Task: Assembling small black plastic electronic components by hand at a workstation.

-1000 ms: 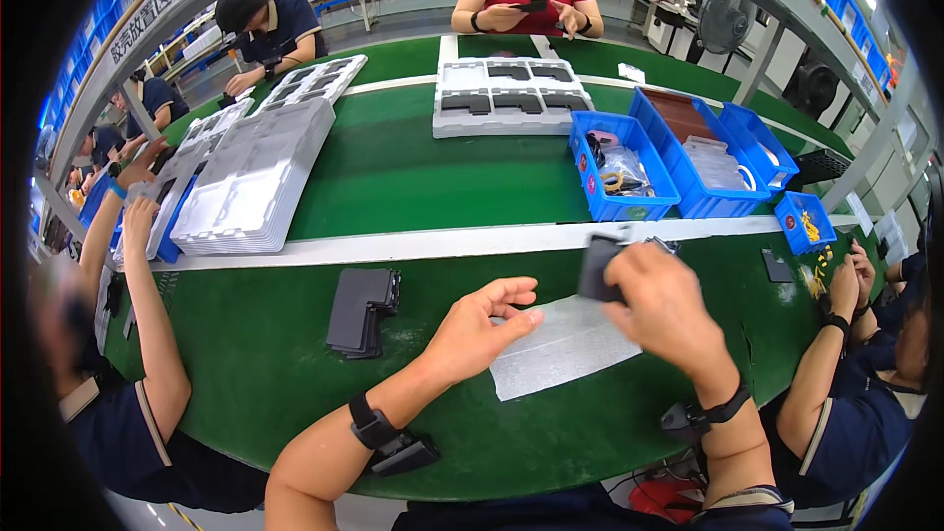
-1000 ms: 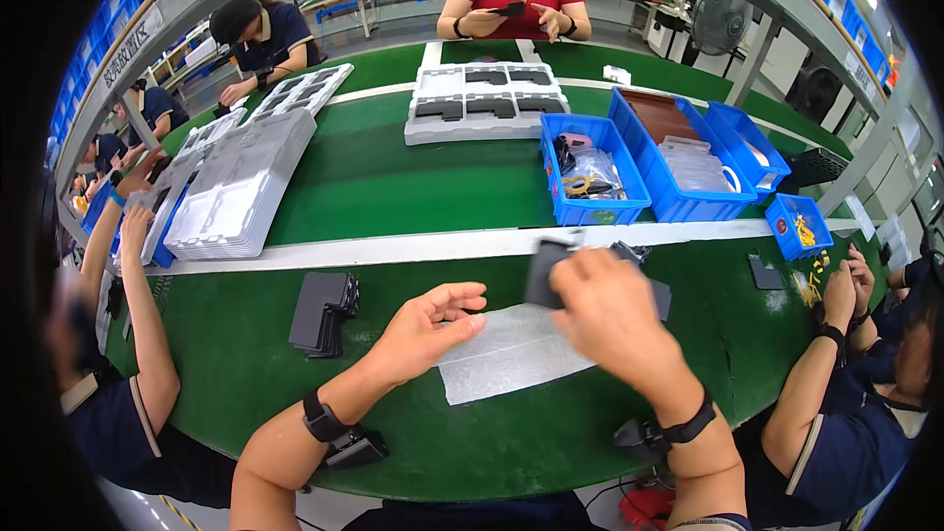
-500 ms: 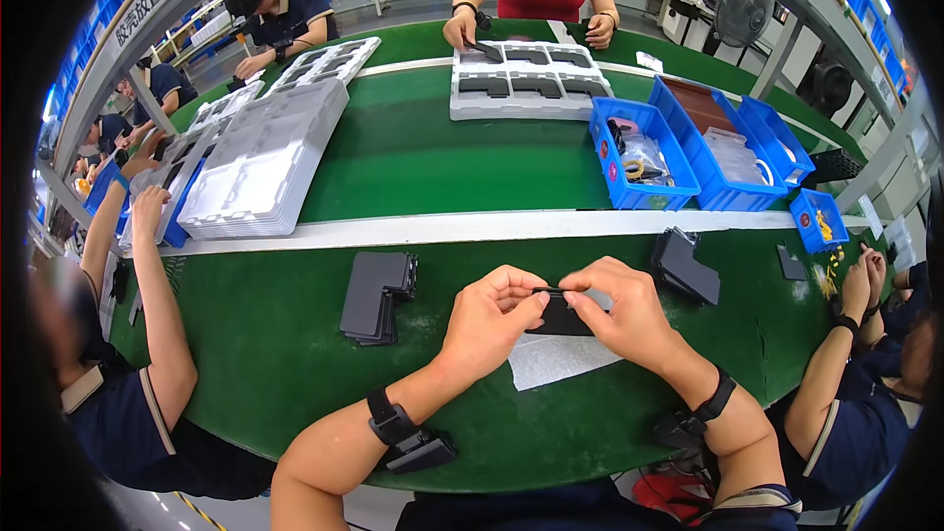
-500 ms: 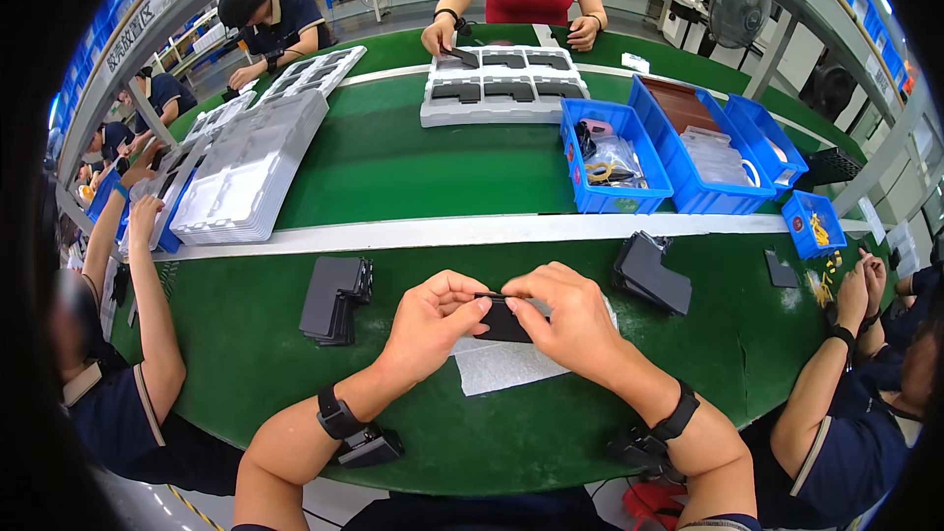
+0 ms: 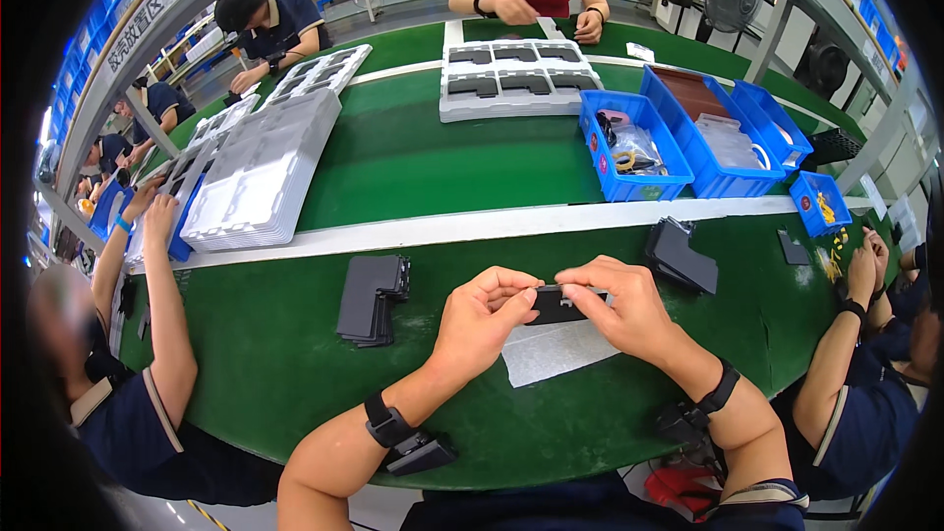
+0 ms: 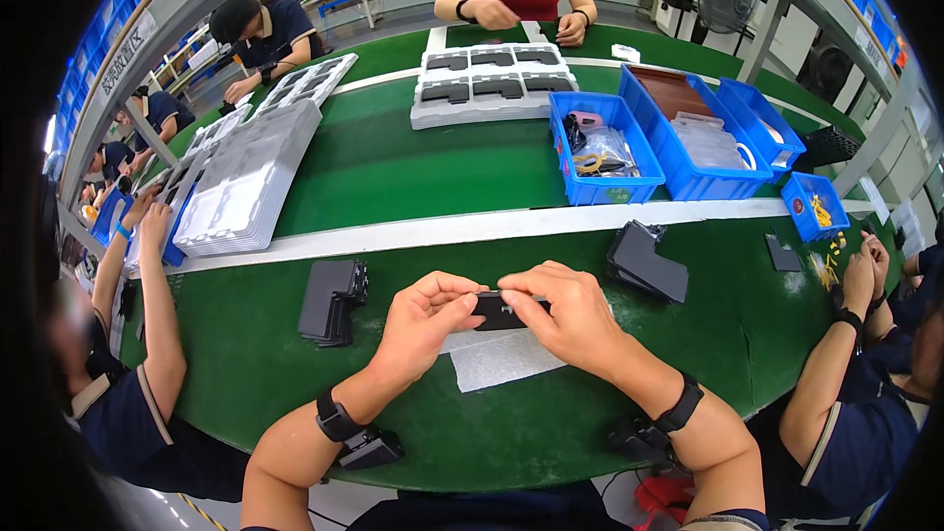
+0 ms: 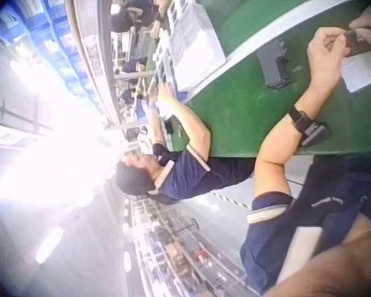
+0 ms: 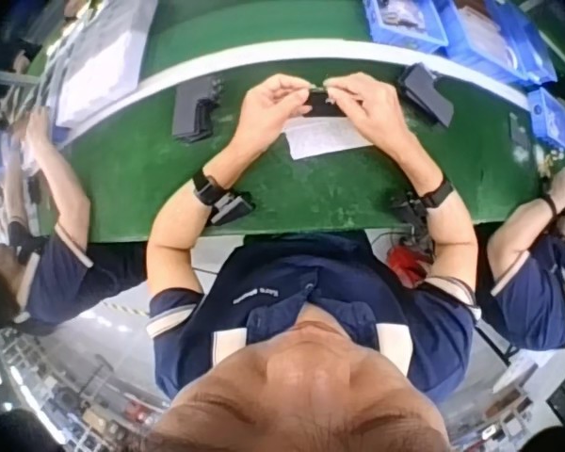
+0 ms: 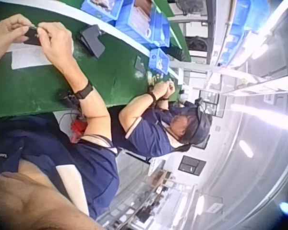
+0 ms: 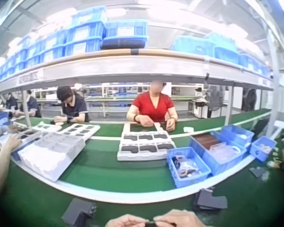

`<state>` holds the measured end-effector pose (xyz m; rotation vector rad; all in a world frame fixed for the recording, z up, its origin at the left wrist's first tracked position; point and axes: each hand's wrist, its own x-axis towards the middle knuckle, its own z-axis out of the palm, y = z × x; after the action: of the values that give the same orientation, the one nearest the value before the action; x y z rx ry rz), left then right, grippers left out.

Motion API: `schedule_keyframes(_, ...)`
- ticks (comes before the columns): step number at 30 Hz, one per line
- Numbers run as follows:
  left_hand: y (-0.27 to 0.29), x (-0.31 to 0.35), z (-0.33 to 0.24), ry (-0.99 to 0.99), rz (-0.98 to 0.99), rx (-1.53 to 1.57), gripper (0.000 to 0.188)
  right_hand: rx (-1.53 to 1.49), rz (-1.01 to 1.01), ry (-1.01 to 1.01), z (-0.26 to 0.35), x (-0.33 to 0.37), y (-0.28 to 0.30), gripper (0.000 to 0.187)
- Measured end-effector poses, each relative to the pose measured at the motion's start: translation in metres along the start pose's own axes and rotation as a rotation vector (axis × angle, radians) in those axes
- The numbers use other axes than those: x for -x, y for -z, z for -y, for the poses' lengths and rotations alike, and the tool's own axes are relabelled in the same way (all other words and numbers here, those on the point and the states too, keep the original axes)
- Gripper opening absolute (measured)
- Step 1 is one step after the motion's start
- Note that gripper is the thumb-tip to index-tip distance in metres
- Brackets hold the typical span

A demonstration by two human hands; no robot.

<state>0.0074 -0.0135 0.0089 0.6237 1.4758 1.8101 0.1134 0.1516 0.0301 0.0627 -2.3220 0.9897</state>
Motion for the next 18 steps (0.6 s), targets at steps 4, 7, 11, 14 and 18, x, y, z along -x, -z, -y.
schedule_keyframes(4,-0.001,0.002,-0.001,-0.002,0.006,-0.053,0.014,0.003,0.113,-0.048,0.005,-0.003,0.007,0.009)
schedule_keyframes(7,-0.002,0.002,0.003,-0.101,0.047,-0.057,0.02,0.02,0.117,-0.025,0.005,-0.003,0.007,0.007)
schedule_keyframes(11,-0.002,0.001,0.0,-0.019,0.073,-0.143,0.021,0.112,0.085,0.133,0.004,-0.003,0.004,0.005)
schedule_keyframes(14,-0.002,0.001,0.0,-0.029,0.078,-0.222,0.017,0.198,0.049,0.2,0.005,-0.003,0.0,0.005)
schedule_keyframes(18,0.0,-0.001,0.003,-0.062,0.065,-0.244,0.016,0.195,0.022,0.198,0.004,-0.001,-0.004,0.005)
